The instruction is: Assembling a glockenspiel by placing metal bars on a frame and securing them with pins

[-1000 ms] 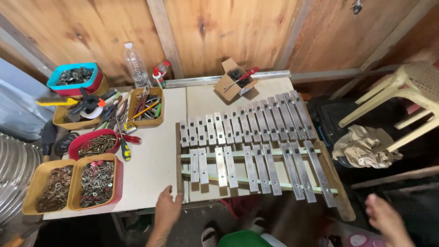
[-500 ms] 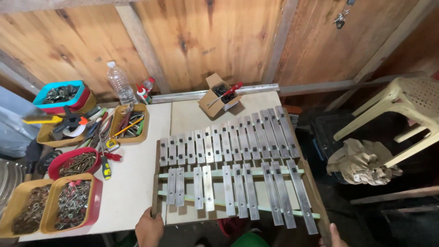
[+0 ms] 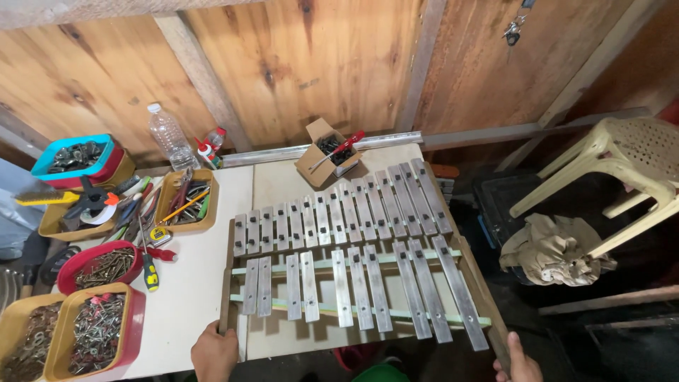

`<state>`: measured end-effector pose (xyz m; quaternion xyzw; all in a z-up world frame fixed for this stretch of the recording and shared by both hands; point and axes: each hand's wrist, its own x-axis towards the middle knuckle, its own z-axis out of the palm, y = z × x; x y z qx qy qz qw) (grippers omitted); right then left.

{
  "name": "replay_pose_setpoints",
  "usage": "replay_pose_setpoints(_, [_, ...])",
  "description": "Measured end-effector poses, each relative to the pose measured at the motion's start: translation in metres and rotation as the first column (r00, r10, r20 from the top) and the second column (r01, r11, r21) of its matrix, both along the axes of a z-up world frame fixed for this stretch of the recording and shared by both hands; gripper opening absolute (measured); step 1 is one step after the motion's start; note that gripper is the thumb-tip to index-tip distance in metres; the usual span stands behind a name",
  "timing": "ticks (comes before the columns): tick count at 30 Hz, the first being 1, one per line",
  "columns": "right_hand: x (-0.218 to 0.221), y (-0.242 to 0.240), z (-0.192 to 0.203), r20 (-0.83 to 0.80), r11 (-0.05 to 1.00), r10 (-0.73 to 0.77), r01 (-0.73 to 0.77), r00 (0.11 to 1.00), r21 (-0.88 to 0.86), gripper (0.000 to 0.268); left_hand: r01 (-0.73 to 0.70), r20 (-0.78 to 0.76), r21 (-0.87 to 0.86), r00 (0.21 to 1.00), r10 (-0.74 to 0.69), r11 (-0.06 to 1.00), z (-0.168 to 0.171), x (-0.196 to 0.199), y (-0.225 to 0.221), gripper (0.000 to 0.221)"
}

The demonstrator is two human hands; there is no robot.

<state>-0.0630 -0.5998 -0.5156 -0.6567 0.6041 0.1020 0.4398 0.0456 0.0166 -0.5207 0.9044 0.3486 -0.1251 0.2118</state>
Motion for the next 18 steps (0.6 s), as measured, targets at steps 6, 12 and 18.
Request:
replay_pose_setpoints(6, [0.021, -0.010, -0.043, 0.310, 0.985, -0.069, 0.015, 0.948, 0.175, 0.089, 0.008, 0.028, -0.031, 1.000, -0.007, 0.999, 0.008, 0.029, -0.003, 0.046])
replay_pose_setpoints(12, [0.040, 0.006, -0.035, 0.309, 0.993, 0.013, -0.047, 0.951, 0.104, 0.089, 0.019, 0.072, -0.050, 0.997, -0.015, 0.999, 0.008, 0.051, -0.001, 0.040])
replay_pose_setpoints(18, [0.049, 0.017, -0.022, 0.201, 0.986, 0.082, -0.110, 0.976, 0.129, 0.091, 0.010, 0.115, -0.060, 0.993, -0.003, 0.998, -0.004, 0.059, 0.003, 0.035])
